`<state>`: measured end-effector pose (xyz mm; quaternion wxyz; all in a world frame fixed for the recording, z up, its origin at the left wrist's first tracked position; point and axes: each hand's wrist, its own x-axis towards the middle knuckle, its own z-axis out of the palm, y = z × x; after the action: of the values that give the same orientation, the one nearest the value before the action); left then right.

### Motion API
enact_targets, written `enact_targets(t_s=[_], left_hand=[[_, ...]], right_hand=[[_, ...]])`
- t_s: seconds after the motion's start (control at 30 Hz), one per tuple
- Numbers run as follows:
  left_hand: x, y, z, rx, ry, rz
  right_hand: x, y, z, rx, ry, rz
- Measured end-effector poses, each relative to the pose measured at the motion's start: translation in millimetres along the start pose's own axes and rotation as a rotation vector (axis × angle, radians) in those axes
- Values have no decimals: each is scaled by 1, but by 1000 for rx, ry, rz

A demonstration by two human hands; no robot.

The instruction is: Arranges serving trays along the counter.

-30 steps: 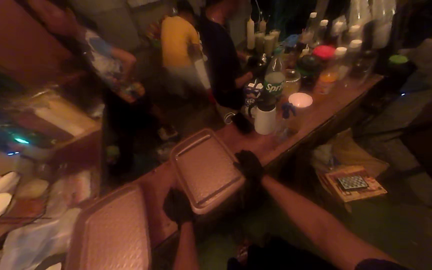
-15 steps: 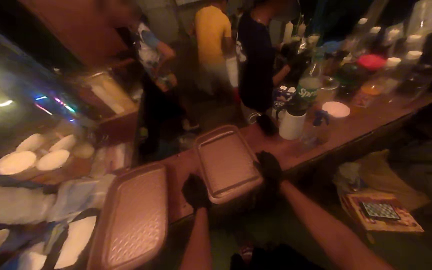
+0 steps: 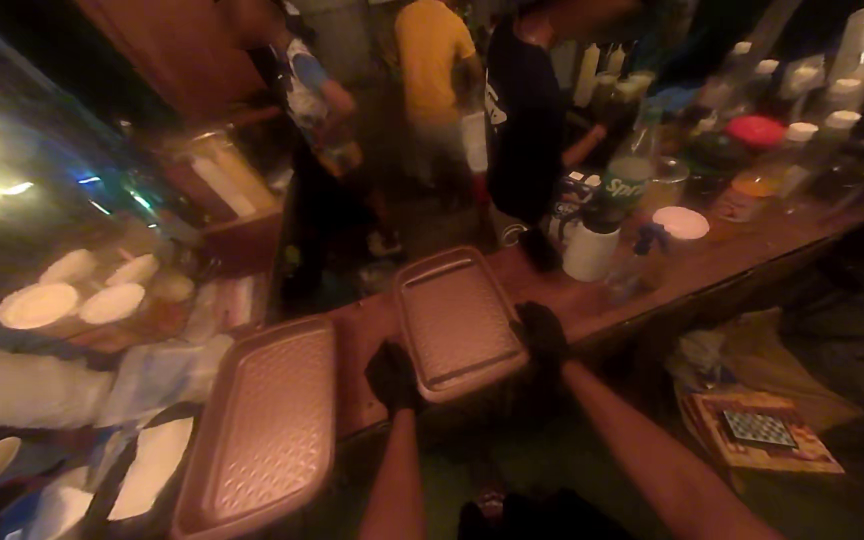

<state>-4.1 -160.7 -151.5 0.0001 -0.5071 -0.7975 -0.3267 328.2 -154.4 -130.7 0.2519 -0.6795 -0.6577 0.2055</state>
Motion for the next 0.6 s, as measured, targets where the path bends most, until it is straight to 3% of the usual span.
enact_targets(t_s=[0.4,0.5,0.57,0.6], left_hand=[[0,1,-2,3,-40,-10],[-5,22,-17,-50,-30,18],[-10,71,-63,-50,-180,-151],[-6,91,-91,14,-397,-258]], right_hand=[[2,7,7,-3,26,-24],[3,10,6,-24,17,-24],[1,6,0,-7,-6,-8],[1,4,-1,2,-5,-6]])
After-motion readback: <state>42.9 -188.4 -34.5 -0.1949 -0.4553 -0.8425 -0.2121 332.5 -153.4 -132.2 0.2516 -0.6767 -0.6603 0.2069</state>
